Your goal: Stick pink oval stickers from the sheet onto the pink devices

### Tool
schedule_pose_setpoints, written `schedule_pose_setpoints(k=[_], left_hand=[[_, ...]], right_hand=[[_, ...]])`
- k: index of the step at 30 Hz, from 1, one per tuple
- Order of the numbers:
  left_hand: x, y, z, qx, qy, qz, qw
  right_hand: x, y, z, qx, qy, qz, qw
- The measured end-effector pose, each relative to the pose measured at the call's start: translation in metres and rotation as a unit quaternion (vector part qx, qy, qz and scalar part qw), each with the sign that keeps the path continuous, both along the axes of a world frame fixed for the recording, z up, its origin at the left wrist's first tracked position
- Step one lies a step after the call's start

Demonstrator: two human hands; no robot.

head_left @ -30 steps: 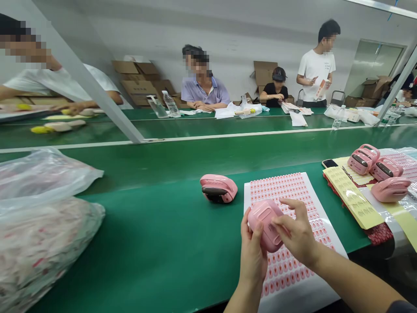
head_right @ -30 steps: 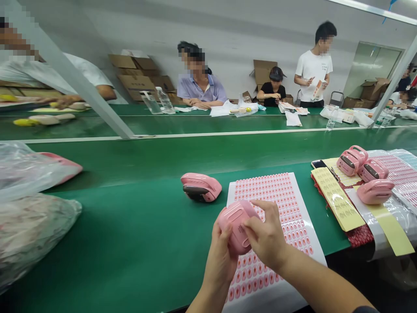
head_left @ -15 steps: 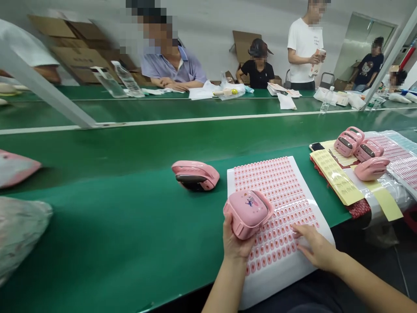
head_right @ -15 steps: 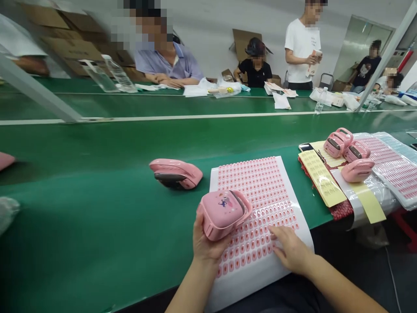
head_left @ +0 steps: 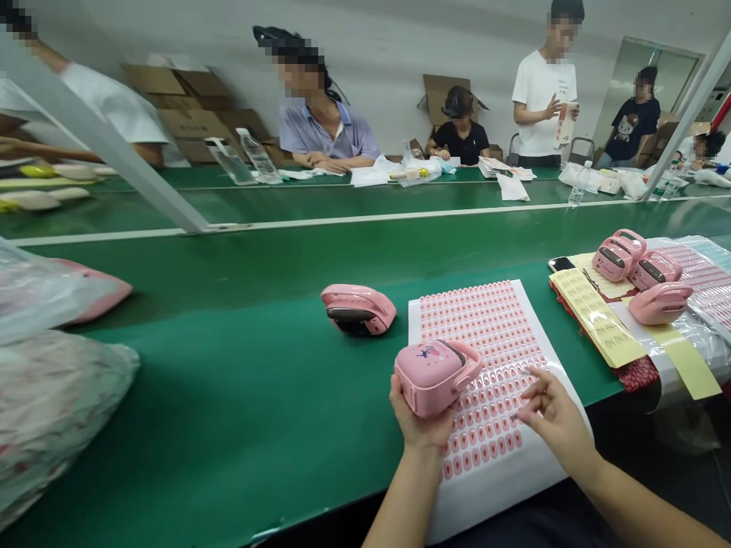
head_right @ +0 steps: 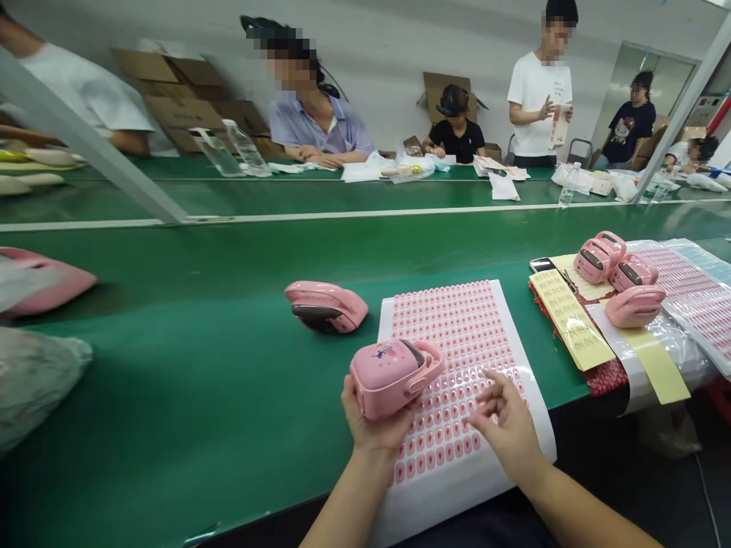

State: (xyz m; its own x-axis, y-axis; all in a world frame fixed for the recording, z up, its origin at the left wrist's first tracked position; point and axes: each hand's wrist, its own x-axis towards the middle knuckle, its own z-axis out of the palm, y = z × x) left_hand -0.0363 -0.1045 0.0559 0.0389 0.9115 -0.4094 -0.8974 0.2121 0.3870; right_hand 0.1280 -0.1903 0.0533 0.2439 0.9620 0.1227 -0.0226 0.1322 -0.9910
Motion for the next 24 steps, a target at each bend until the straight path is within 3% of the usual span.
schedule_pose_setpoints(k=[4,8,18,24], left_hand=[[0.01,-0.01,0.008,-0.016,-0.035,0.005,0.999],[0.019,-0.019,0.015,0.011,-0.054,0.007,0.998],[0.023,-0.023,0.012,0.008,-0.078,0.034,0.996],[0.024,-0.024,0.017,-0.019,-0.091,0.042,0.995]], right_hand=[[-0.032,0.034,0.037,0.007,0.192,-0.031,0.981],[-0.054,0.047,0.045,-0.001,0.233,-0.016,0.972],[-0.063,0.046,0.039,0.027,0.185,-0.035,0.982],[-0.062,0.045,0.031,0.116,0.04,-0.061,0.991]])
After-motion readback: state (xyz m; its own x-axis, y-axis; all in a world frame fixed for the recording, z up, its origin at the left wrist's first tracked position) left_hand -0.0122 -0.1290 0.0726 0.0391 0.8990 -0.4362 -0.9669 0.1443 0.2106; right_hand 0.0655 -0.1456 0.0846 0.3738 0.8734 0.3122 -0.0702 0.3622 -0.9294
